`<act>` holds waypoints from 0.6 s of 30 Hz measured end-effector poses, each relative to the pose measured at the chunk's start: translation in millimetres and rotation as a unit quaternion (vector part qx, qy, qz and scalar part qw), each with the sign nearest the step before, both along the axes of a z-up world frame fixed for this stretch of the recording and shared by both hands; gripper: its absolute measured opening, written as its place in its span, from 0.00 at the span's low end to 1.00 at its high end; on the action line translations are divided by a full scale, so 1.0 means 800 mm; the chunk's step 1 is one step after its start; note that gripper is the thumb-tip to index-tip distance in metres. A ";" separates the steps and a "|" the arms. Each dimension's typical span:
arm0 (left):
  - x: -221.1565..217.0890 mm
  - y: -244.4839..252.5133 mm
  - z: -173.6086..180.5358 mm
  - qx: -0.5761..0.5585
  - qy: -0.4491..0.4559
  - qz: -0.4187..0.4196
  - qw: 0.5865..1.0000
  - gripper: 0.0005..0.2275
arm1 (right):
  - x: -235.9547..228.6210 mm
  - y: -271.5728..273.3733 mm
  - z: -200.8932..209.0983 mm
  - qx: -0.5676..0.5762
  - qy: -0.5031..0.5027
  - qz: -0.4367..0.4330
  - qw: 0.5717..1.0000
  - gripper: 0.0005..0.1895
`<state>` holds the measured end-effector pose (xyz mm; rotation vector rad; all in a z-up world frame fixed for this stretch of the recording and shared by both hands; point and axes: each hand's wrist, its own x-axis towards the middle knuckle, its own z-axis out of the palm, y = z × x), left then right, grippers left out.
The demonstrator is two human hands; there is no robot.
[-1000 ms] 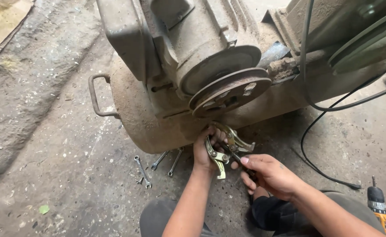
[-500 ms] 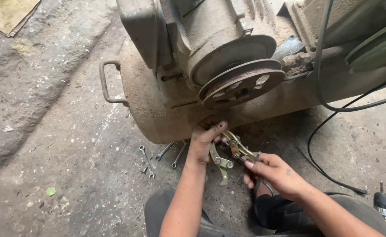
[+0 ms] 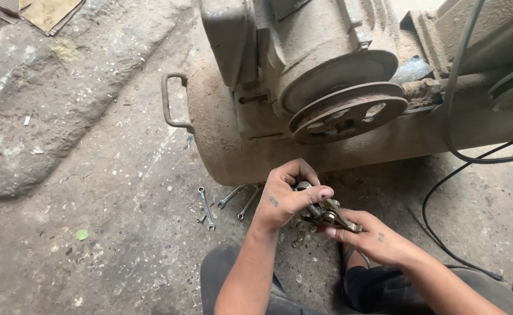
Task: Attaching a three-jaw gear puller to the pulley of an electric motor on an air compressor.
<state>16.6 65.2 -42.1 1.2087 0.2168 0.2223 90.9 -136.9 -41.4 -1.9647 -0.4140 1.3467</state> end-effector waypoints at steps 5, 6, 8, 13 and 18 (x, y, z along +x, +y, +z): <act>-0.008 -0.004 0.012 -0.024 -0.025 -0.006 0.999 0.13 | -0.011 -0.008 -0.032 0.031 -0.131 -0.038 0.990 0.11; -0.009 -0.005 0.014 -0.019 -0.030 -0.001 0.999 0.13 | -0.015 -0.007 -0.034 0.014 -0.204 -0.062 0.977 0.15; -0.012 -0.002 0.015 -0.023 -0.042 0.001 0.999 0.13 | -0.008 -0.010 -0.029 0.053 -0.151 -0.034 0.987 0.14; -0.016 0.004 0.022 -0.054 -0.088 -0.010 0.995 0.12 | -0.003 -0.012 -0.020 0.146 -0.118 0.089 0.978 0.16; -0.014 0.000 0.023 -0.052 -0.110 -0.033 0.992 0.12 | -0.009 -0.015 -0.035 0.079 -0.235 0.055 0.967 0.21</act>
